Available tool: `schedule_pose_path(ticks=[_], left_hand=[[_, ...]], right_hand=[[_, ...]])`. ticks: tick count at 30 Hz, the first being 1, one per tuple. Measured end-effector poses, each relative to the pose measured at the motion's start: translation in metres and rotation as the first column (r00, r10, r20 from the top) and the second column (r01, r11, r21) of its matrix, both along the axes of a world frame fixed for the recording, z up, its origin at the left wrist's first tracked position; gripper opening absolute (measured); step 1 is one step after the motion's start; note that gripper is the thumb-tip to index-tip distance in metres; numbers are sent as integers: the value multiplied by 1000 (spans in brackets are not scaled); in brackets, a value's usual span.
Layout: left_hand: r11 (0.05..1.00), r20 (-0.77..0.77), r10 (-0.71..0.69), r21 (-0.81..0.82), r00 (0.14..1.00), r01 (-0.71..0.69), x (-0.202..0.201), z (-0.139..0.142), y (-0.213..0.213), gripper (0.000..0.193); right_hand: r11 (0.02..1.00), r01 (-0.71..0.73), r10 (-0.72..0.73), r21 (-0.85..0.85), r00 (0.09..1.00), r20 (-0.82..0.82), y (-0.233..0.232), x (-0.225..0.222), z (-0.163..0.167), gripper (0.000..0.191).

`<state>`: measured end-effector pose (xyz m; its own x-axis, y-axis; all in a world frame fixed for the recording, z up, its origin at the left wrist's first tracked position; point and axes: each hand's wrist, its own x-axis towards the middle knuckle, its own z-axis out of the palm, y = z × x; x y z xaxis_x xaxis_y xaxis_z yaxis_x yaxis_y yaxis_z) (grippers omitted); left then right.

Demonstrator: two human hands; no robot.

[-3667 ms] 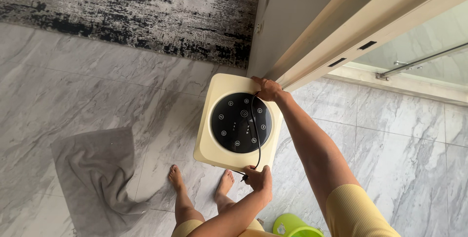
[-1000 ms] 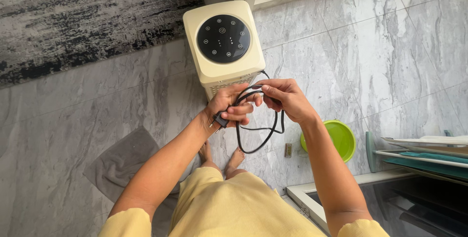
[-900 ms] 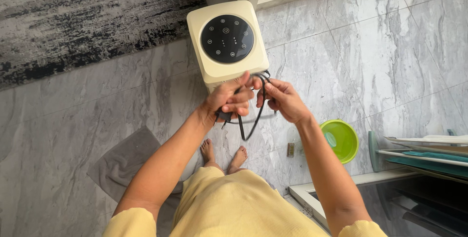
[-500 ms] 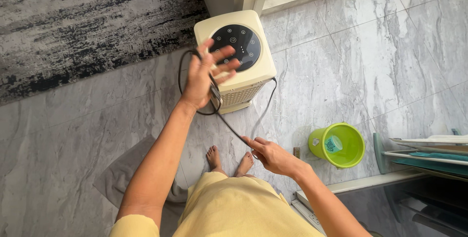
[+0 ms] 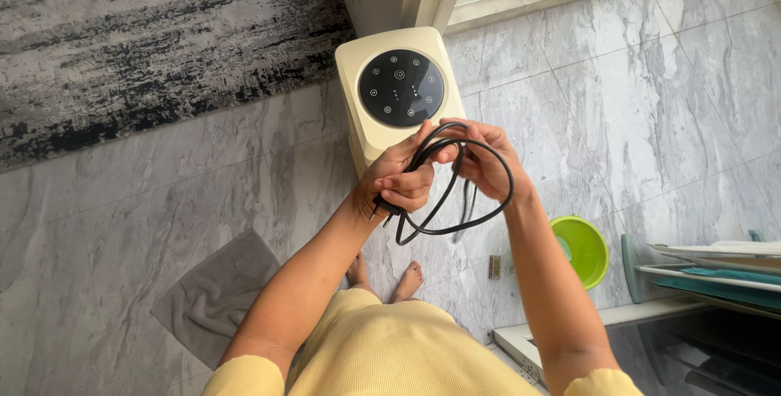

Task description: The person services a portable evaporative air cooler on the floor. They unplug and coil the power cord, remove the rear grille and honeycomb cooling pad, take out the water tank, remove the ice packs, empty old water from the tank, pour fresh water from a bucket using a cup, and place the ice packs back into the tank.

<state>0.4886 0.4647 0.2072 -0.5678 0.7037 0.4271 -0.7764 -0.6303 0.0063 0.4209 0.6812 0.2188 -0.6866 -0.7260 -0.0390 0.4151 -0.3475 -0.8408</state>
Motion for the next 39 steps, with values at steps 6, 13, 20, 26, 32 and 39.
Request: schedule_pose_path(ticks=[6, 13, 20, 26, 32, 39], left_hand=[[686, -50, 267, -691, 963, -226, 7, 20, -7, 27], [487, -272, 117, -822, 955, -294, -6, 22, -9, 37], [699, -50, 528, -541, 847, -467, -14, -1, -22, 33], [2, -457, 746, -725, 484, -689, -12, -18, -10, 33], [-200, -647, -16, -745, 762, -636, 6, -31, 37, 36], [884, -65, 6, -466, 998, -35, 22, -13, 35, 49]], right_hand=[[949, 90, -59, 302, 992, -112, 2, 18, 1, 62], [712, 250, 166, 657, 848, -503, 11, 4, -29, 34], [991, 110, -101, 78, 989, -104, 32, 9, -92, 14], [703, 131, 111, 699, 950, -290, 27, 113, -116, 50], [493, 183, 736, 851, 434, -519, 20, 107, -13, 34], [831, 98, 225, 548, 841, -492, 68, -24, 28, 17]])
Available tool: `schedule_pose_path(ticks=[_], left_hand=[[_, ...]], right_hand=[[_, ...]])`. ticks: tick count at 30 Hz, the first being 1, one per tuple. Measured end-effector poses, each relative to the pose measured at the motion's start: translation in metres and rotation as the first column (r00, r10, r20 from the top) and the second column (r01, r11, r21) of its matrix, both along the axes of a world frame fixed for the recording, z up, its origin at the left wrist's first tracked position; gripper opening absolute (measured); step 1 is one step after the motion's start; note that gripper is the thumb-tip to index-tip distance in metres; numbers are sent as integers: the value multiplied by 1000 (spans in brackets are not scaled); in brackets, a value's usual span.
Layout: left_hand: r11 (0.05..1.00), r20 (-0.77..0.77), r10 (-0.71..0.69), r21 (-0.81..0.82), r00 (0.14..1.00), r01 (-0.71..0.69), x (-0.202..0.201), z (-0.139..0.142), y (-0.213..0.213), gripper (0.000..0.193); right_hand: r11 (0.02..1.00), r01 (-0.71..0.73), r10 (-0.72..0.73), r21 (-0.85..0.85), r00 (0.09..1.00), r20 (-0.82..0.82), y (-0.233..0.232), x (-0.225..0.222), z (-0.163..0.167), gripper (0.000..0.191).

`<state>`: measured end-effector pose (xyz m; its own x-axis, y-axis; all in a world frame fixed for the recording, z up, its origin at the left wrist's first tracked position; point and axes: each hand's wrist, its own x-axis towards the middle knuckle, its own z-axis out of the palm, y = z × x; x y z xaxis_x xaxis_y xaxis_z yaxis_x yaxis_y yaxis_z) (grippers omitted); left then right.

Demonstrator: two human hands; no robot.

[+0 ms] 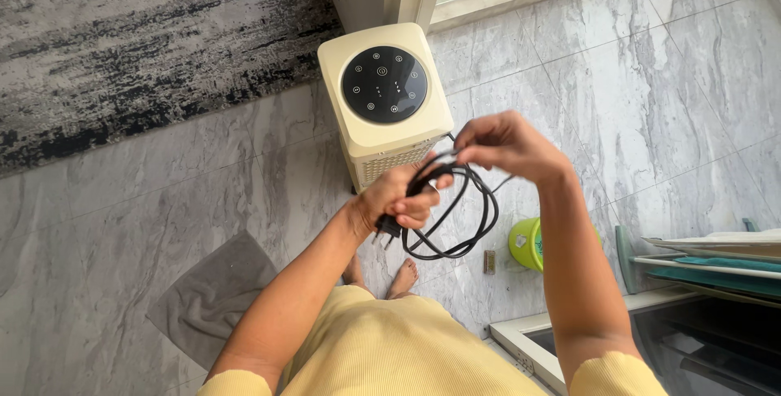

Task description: The person services a portable evaporative air cooler on the floor. They unplug and coil the power cord, remove the rear grille and honeycomb cooling pad, take out the water tank, remove the ice packs, empty old water from the tank, pour fresh water from a bucket using a cup, and place the ice packs back into the tank.

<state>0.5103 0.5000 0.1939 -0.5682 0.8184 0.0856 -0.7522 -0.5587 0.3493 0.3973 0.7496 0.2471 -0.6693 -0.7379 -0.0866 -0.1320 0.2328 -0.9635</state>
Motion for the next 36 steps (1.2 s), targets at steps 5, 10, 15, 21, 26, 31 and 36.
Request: schedule_pose_path(ticks=[5, 10, 15, 21, 26, 31, 36], left_hand=[[945, 105, 319, 34, 942, -324, -22, 15, -11, 45], [746, 126, 660, 6, 741, -666, -42, 9, -20, 34], [201, -477, 764, -464, 435, -863, -63, -5, -33, 38], [387, -432, 27, -827, 901, -408, -50, -28, -3, 42], [934, -37, -8, -357, 999, -6, -52, -53, 17, 42], [1000, 115, 26, 4, 993, -27, -80, -79, 25, 37], [932, 174, 327, -223, 929, -286, -90, -97, 26, 41]], right_hand=[[887, 292, -165, -357, 923, 347, -3, -19, -77, 29], [968, 252, -235, -24, 931, 280, -40, 62, -140, 35], [969, 136, -92, 208, 973, -211, -35, 137, -125, 50], [964, 125, 17, 237, 853, -521, -12, 76, -62, 32], [990, 59, -75, -128, 990, -122, -4, -3, -51, 31], [960, 119, 37, -252, 842, 539, -5, -19, -72, 53], [989, 136, -107, -64, 936, 335, 5, -16, -85, 50]])
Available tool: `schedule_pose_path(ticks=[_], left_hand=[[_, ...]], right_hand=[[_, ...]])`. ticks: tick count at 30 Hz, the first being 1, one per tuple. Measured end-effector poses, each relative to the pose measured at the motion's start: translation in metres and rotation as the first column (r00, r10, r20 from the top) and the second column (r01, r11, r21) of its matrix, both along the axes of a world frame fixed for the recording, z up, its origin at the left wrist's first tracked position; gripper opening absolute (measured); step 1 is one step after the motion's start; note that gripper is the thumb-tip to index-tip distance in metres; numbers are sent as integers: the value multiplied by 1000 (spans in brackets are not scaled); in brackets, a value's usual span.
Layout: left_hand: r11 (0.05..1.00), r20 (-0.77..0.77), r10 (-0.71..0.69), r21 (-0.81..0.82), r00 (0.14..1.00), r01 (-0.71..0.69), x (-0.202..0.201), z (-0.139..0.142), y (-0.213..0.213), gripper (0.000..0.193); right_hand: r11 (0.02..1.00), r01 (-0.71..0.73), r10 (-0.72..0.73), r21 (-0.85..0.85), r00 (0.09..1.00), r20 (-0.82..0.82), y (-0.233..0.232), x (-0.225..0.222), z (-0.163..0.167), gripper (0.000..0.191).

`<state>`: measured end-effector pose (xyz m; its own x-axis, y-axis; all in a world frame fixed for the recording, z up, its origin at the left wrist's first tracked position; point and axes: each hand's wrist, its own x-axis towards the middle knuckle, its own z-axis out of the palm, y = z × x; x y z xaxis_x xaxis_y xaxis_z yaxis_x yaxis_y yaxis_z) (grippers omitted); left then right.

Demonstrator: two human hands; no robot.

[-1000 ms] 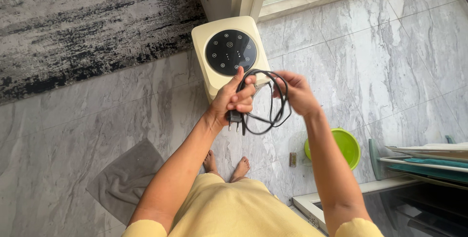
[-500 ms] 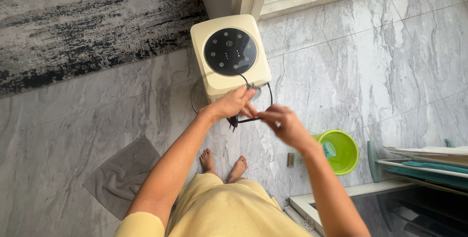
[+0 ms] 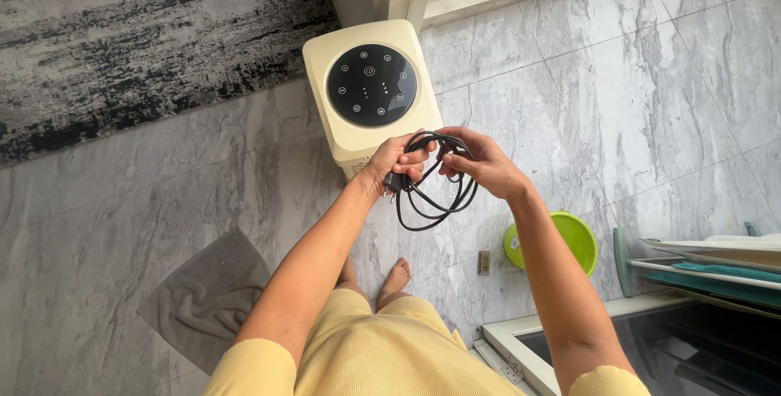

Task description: The person services a portable evaporative air cooler on the floor. They unplug and coil the power cord, remove the rear grille and honeycomb cooling pad, take out the water tank, remove the ice packs, empty old water from the tank, pour fresh water from a bucket using a cup, and place the ice packs back into the tank.

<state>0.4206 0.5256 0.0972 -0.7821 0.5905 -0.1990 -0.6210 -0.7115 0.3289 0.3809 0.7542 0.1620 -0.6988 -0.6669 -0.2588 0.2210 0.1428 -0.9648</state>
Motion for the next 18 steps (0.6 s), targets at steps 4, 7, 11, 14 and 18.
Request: schedule_pose_path(ticks=[4, 7, 11, 14, 18], left_hand=[[997, 50, 72, -41, 996, -70, -6, -7, 13, 40], [989, 5, 67, 132, 998, -67, -12, -8, 22, 36], [960, -9, 33, -279, 999, -34, -20, -4, 18, 40], [860, -196, -96, -510, 976, -19, -21, -1, 6, 33], [579, -280, -140, -801, 950, -151, -16, -4, 12, 31]], right_hand=[[991, 132, -132, -7, 991, 27, -4, -2, -14, 43], [983, 182, -183, 25, 983, 33, -5, -9, -25, 34], [969, 244, -245, 28, 969, 31, 9, -23, -34, 24], [960, 276, -278, 45, 959, 54, 21, -28, -41, 18], [932, 349, -339, -94, 935, 107, 19, -22, -58, 21]])
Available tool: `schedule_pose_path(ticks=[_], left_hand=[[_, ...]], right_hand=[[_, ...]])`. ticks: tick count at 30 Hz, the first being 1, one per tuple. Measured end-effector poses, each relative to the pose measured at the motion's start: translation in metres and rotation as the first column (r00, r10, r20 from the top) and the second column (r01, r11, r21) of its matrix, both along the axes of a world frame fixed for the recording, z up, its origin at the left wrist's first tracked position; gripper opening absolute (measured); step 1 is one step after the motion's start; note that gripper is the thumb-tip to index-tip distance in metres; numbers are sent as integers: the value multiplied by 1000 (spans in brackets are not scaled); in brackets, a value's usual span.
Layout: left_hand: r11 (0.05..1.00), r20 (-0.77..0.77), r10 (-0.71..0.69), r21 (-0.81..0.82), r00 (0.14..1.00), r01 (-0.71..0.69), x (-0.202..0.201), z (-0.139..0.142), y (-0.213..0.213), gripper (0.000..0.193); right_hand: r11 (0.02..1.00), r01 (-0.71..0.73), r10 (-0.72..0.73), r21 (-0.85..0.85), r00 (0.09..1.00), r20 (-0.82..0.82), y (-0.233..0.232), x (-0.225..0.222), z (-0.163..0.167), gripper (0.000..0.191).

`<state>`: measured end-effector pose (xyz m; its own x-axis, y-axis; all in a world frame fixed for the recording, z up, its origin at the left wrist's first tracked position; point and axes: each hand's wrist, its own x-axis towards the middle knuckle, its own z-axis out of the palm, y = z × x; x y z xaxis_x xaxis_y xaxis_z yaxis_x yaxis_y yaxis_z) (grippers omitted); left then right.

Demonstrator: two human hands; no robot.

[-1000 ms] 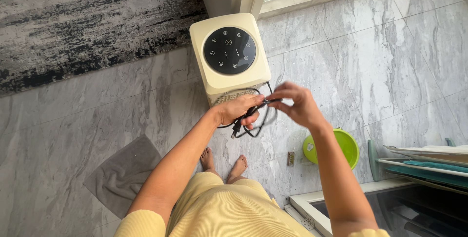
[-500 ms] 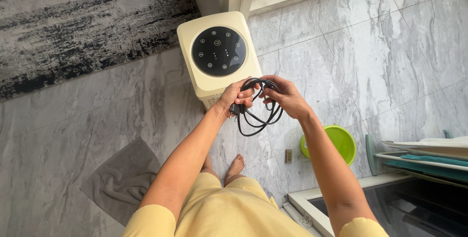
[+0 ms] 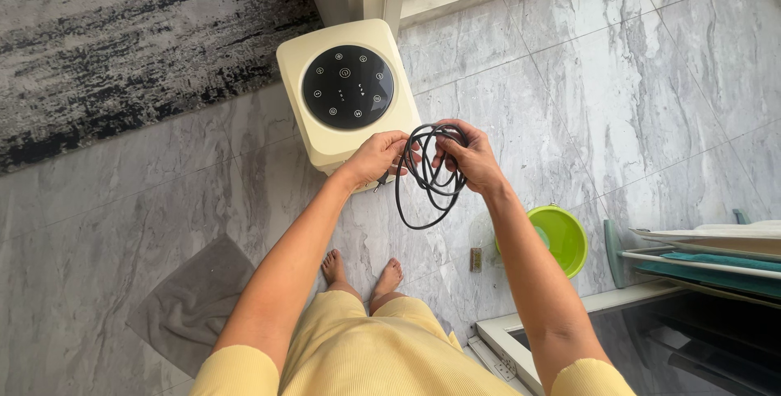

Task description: The person services a portable evaporative air cooler on the floor. They unplug and coil the power cord, remove the rear grille and honeycomb cooling pad, take out the water tank, remove the ice packs, empty old water from the tank, pour fresh water from a bucket using a cup, and place the ice packs back into the tank.

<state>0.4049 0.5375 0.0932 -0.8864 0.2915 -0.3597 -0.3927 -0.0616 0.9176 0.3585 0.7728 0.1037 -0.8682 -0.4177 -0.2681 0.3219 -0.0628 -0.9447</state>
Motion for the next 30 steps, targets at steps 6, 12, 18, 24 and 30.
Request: schedule_pose_path(ticks=[6, 12, 18, 24, 30], left_hand=[[932, -74, 324, -144, 943, -331, 9, -19, 22, 29], [769, 38, 629, 116, 777, -628, 16, -42, 14, 29], [738, -112, 673, 29, 731, -674, -6, -38, 33, 25], [818, 214, 493, 216, 843, -533, 18, -6, 12, 25], [633, 398, 172, 656, 901, -411, 56, 26, 53, 14]], right_hand=[[979, 180, -180, -91, 984, 12, -3, -6, -17, 12], [983, 130, -119, -130, 989, 93, 13, -11, -23, 9], [996, -92, 90, 12, 990, 111, -9, 4, -36, 11], [795, 295, 45, 530, 842, -537, -17, -18, -35, 24], [650, 594, -35, 474, 646, -762, -32, -23, -42, 25]])
